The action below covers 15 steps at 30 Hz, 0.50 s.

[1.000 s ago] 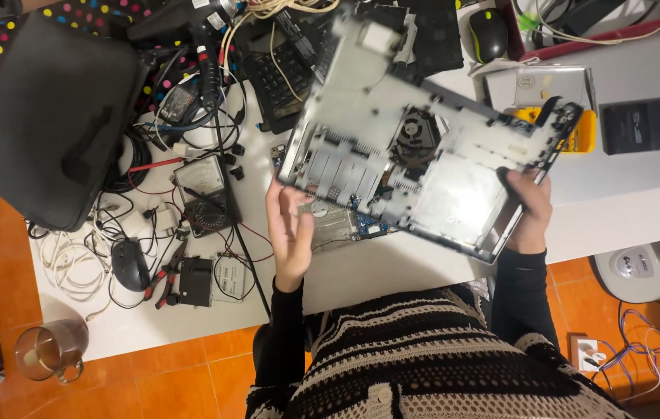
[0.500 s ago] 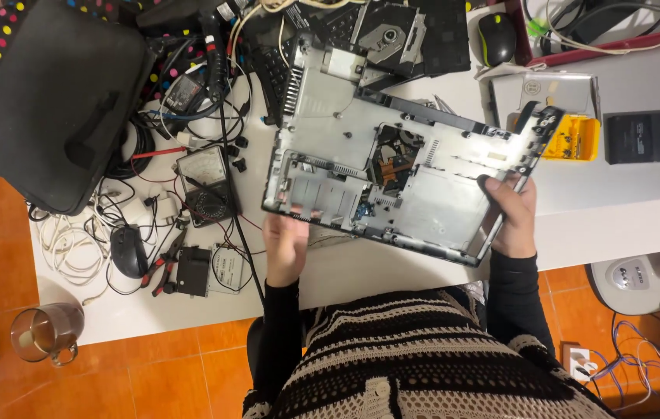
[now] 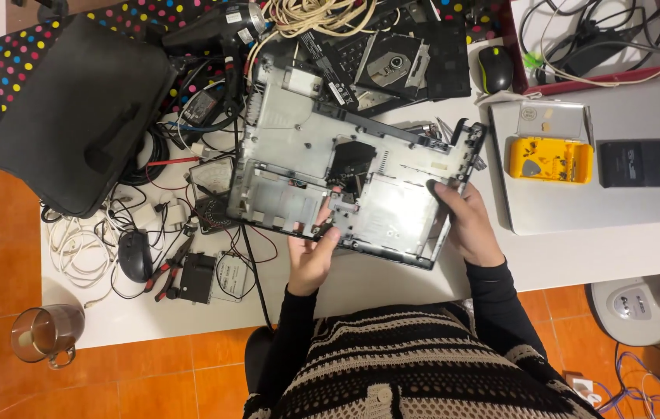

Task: Disassembling a laptop casing and preparing internal components for repair or upgrade.

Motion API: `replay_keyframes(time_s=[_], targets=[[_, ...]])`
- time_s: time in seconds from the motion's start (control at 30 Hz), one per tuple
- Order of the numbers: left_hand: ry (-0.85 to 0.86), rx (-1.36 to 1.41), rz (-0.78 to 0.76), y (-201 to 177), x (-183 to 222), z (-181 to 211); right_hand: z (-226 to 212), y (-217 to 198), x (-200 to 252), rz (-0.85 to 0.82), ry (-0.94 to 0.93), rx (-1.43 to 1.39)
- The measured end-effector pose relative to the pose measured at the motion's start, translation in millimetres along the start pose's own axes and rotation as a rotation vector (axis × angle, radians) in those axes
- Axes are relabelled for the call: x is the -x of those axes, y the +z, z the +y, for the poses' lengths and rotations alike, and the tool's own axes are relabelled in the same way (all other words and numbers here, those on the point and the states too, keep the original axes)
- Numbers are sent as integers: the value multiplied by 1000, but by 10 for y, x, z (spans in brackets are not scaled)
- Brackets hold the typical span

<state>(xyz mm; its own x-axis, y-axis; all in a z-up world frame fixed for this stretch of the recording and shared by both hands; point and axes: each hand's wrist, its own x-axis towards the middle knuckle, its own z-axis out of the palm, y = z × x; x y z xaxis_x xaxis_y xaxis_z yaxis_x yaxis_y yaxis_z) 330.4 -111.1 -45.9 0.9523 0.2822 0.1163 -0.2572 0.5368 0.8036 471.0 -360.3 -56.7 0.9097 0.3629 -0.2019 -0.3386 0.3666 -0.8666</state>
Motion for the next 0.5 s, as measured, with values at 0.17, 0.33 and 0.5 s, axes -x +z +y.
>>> replay_keyframes(time_s=[0.17,0.33,0.5], targets=[[176,1,33,-106,0,99,-505,315,115,-1,-1,147],[426,-512,189,52,-47,375,-593,348,278,75,-398,286],[468,-975,194,92,-168,343,-770,956,360,-346,-380,239]])
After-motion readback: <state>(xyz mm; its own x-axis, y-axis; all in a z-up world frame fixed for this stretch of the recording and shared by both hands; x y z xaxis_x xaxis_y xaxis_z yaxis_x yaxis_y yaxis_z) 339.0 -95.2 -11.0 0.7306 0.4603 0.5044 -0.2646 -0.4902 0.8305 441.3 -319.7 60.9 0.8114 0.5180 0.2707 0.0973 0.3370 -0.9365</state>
